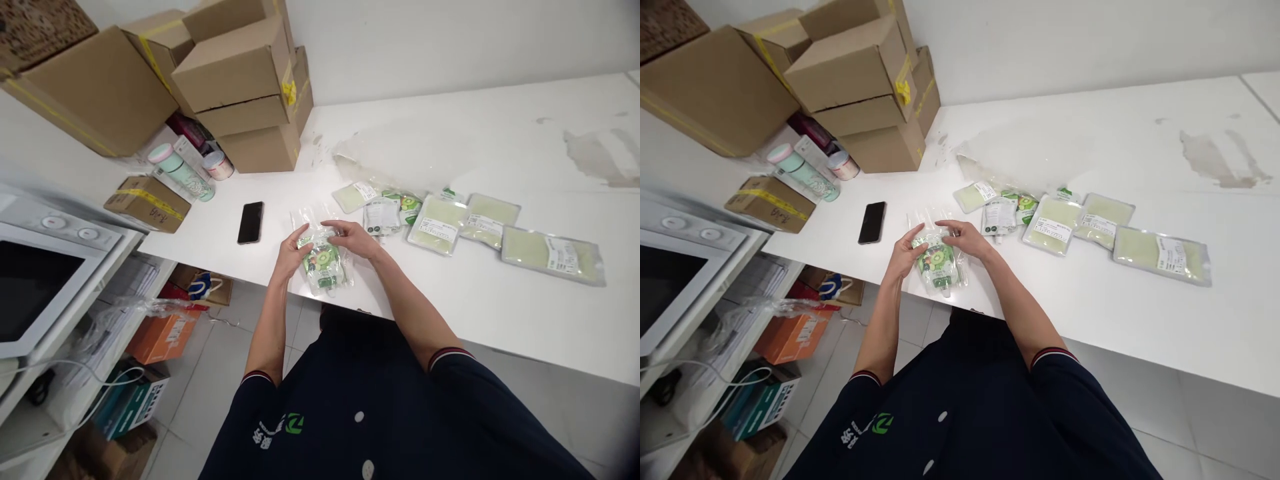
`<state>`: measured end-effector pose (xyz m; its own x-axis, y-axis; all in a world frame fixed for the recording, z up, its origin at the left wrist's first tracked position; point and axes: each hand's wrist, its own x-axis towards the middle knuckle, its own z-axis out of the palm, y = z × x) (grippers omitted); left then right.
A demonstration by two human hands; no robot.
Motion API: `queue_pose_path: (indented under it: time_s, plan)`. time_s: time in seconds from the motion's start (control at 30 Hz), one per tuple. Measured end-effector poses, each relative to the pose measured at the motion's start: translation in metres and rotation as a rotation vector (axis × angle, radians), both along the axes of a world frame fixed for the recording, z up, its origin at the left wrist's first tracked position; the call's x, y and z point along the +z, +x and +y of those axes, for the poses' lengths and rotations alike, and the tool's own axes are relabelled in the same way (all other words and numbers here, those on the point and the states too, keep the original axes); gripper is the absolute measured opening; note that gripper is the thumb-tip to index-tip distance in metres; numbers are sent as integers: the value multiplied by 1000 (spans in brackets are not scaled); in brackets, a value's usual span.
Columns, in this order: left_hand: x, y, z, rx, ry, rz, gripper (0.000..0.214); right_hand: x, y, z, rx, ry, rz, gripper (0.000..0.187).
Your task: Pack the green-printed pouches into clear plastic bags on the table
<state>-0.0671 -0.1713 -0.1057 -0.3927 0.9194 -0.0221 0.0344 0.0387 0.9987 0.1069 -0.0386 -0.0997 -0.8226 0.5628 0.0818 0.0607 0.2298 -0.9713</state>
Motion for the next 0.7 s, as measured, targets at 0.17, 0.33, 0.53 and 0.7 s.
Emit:
queue_pose_path:
  time_s: [0.17,0.33,0.53,0.7]
  plan:
    - [7,-5,5,-1,-101,58,76,3,-2,2,-13,72,-130,46]
    - [12,-12,2,101,-242,329,34,1,-7,-2,-128,393,-188,13]
    - [3,0,-7,177,-73,218,39,2,-8,-5,-95,245,-40,19]
    - [-16,4,-5,27,-55,-84,51,-17,-27,-3,-266,63,17,22]
